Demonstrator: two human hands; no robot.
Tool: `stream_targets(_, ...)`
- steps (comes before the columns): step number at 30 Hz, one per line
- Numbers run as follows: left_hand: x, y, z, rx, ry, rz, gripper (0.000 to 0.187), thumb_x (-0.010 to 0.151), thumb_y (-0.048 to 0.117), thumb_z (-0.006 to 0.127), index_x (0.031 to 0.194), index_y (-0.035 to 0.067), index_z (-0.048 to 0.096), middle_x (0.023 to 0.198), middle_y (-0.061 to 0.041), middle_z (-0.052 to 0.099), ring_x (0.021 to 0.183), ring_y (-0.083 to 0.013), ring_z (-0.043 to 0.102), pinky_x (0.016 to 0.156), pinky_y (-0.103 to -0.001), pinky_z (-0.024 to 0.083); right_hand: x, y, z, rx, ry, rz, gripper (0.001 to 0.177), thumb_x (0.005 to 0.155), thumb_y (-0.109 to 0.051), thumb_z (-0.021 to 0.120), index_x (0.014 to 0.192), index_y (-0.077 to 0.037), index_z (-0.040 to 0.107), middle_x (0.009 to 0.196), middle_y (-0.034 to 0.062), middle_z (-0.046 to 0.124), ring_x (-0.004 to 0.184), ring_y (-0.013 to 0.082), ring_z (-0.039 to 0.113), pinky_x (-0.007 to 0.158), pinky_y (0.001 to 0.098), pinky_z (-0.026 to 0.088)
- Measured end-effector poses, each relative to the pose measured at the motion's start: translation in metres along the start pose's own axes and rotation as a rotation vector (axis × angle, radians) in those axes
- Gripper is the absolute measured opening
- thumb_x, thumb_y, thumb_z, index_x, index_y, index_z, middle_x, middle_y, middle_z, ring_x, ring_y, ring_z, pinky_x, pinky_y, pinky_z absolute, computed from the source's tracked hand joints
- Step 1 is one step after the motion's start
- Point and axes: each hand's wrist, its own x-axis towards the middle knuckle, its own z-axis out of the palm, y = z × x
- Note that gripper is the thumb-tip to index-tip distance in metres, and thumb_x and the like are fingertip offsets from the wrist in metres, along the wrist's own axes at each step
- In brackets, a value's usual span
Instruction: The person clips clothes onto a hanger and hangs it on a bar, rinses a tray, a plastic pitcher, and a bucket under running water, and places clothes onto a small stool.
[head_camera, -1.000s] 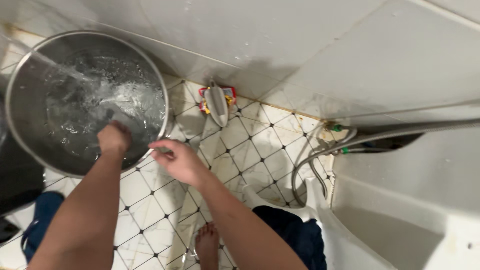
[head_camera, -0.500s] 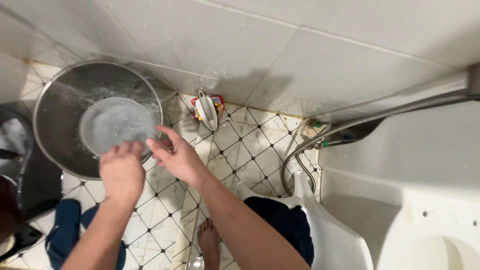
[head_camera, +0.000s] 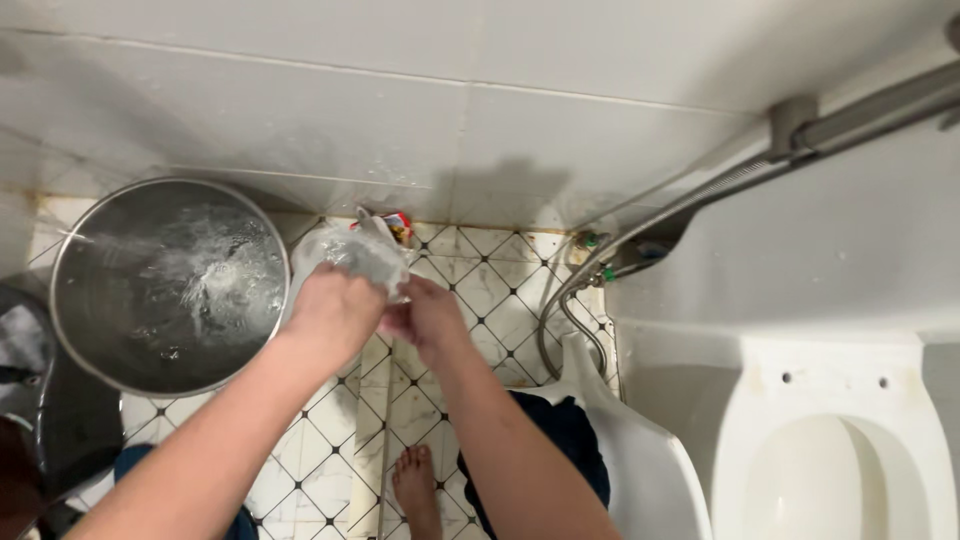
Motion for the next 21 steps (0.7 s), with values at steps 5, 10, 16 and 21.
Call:
stream_targets(5,0.047,0.007,-0.032,-0.043,0.025,0.125,0.015,0.088,0.017,0.065,0.098,0.018,0.076,0.097,-0.007,0.075,0.107,-0.0245,0.068,0.106,-0.049,0.042,0.030,-0.013,-0.033,0.408,0.100,0.108,0.023,0.104,-0.013,0.056,0.115,0.007,0.058,0.087,0.0105,0.067,0.073,0.0178,0.069,0.070,0.0279,0.065)
stream_targets(10,0.065,0.021,-0.077,-0.197,0.083,0.182,0.015,0.089,0.020,0.064,0.093,0.012,0.076,0.140,-0.006,0.057,0.148,-0.0210,0.036,0.124,-0.071,0.002,0.052,-0.005,-0.045,0.816,0.039,0.107,0.015,0.106,-0.014,0.054,0.097,-0.002,0.056,0.084,0.0047,0.063,0.073,0.0128,0.067,0.070,0.0238,0.065)
stream_targets(16,0.066,0.031,-0.117,-0.324,0.062,0.137,0.015,0.078,0.006,0.065,0.084,0.010,0.078,0.162,-0.013,0.030,0.156,-0.0274,0.006,0.119,-0.070,0.000,0.034,-0.014,-0.016,0.851,-0.110,-0.013,0.019,0.107,-0.020,0.042,0.113,-0.006,0.055,0.103,0.0059,0.064,0.092,0.0160,0.065,0.085,0.0307,0.059)
stream_targets(21,0.056,0.032,-0.108,-0.247,0.128,0.233,0.019,0.078,0.003,0.064,0.091,0.010,0.077,0.158,-0.009,0.037,0.155,-0.0277,0.012,0.118,-0.072,0.005,0.000,-0.028,0.004,0.837,-0.270,-0.176,0.044,0.110,-0.032,0.034,0.143,-0.007,0.047,0.138,0.0131,0.059,0.128,0.0270,0.058,0.108,0.0461,0.050)
